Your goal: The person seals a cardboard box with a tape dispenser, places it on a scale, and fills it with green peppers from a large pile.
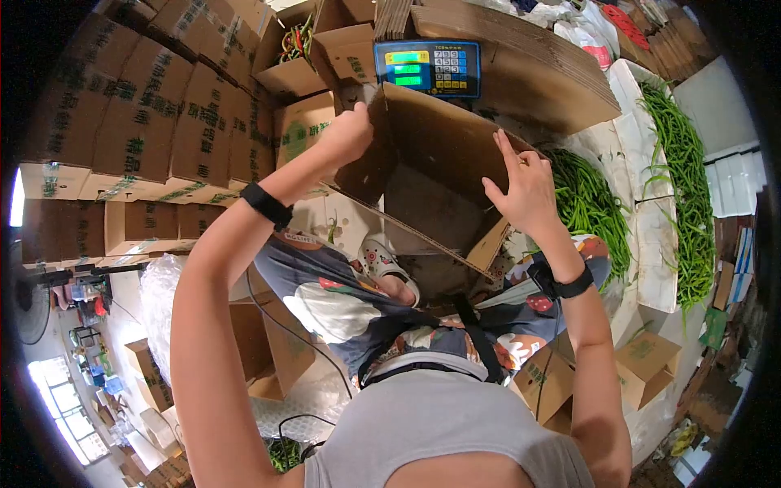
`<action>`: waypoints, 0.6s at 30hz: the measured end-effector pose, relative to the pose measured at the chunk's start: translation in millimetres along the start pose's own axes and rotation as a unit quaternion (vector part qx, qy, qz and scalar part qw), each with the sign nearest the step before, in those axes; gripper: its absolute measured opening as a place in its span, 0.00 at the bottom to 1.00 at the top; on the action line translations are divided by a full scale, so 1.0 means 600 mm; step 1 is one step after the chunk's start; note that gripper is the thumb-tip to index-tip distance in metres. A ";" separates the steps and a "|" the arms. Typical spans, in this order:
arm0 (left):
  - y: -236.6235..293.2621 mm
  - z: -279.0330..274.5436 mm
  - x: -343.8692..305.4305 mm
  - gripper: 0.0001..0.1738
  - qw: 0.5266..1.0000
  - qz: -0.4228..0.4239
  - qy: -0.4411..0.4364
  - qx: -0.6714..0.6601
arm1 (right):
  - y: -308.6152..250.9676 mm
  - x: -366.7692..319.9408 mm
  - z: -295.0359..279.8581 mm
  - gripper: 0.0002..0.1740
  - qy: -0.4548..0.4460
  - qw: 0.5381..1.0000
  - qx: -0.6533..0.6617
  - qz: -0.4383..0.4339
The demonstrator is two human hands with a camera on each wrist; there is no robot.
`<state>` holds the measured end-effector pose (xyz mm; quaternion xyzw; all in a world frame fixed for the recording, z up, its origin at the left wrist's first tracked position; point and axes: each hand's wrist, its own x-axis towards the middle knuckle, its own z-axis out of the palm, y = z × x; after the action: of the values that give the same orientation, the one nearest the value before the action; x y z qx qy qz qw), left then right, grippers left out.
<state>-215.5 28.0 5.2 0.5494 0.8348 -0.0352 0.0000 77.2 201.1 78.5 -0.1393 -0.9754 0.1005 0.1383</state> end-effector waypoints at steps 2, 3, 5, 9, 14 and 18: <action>0.020 -0.073 -0.025 0.09 0.990 -0.069 -0.008 -0.123 | 0.000 -0.001 -0.004 0.41 -0.038 0.999 -0.014 0.019; 0.043 -0.092 -0.034 0.09 0.988 -0.095 -0.012 -0.119 | 0.002 -0.002 -0.001 0.42 -0.014 1.000 -0.006 -0.004; 0.093 -0.096 -0.027 0.10 0.989 -0.121 -0.034 -0.076 | 0.003 -0.003 0.001 0.44 0.010 1.000 0.003 -0.023; 0.163 -0.037 0.002 0.28 0.977 -0.039 -0.194 0.077 | -0.006 0.010 0.009 0.45 -0.001 0.999 0.032 -0.028; 0.095 -0.062 0.022 0.50 0.806 0.109 -0.571 -0.112 | -0.016 0.033 0.163 0.42 -0.069 0.987 0.117 -0.080; 0.079 -0.150 -0.071 0.50 0.900 0.083 -0.398 -0.161 | -0.020 0.020 0.237 0.34 -0.028 0.992 0.029 -0.120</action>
<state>-151.7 12.8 93.7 0.5497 0.7109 -0.1161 0.4230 20.9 171.2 -49.8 -0.0143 -0.9852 0.1155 0.1257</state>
